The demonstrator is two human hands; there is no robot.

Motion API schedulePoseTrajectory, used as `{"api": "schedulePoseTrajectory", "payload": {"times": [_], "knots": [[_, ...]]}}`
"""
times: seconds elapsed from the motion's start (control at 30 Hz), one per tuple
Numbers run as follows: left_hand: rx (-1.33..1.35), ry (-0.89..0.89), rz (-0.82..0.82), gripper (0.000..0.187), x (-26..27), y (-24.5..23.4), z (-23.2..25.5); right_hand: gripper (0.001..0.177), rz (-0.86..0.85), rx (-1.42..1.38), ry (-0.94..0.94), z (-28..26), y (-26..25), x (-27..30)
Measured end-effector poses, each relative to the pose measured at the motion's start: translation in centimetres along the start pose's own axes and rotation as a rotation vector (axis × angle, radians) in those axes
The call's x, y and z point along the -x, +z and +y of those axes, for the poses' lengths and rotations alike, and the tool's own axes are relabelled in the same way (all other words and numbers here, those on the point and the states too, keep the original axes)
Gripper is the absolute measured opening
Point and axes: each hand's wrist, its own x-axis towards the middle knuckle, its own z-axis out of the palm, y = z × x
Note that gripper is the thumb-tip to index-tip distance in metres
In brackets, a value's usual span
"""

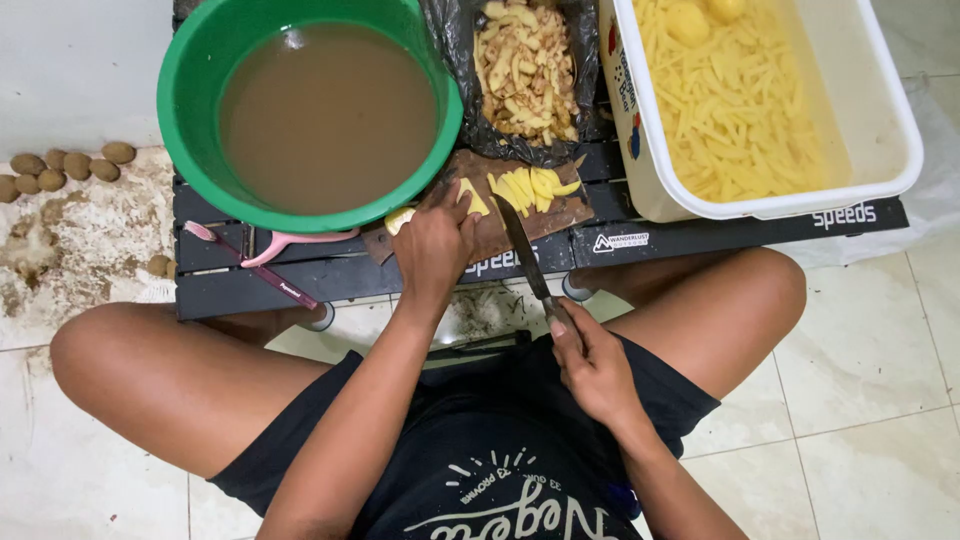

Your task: Cutting peeled potatoes into thin strips for fries using a knife on a wooden board

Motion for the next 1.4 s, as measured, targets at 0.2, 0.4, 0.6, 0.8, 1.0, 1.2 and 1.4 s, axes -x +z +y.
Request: {"api": "schedulePoseTrajectory", "payload": {"times": [0.2,0.4,0.6,0.8,1.0,1.2,1.4], "knots": [[0.021,-0.06,-0.029,0.037,-0.4,-0.4,0.1,0.043,-0.154,-0.287,0.074,0.8,0.4,-1.3],[0.038,-0.086,-0.023,0.037,-0.2,-0.8,0.5,0.043,-0.188,-0.769,0.328,1.0,-0.2,-1.0],[0.058,-0.025,0.046,0.037,0.1,0.2,0.3,0.042,-0.108,-0.395,0.077,1.7,-0.6,-0.6],[0.009,-0.019,0.085,0.042,0.0,2.0,-0.7,0.05,0.015,0.263,-0.112,-5.1,1.3,-0.6],[-0.022,-0.045,0.035,0.046,-0.3,1.9,-0.8,0.05,0.04,0.491,-0.228,-1.7,3.4,-2.6],[-0.019,-0.072,0.01,0.044,-0.2,0.8,-0.3,0.049,0.032,0.529,-0.259,-2.8,3.5,-2.4],[0.026,-0.065,0.03,0.046,0.0,0.6,-0.1,0.05,0.036,0.654,-0.269,-2.1,3.6,-2.6]]}}
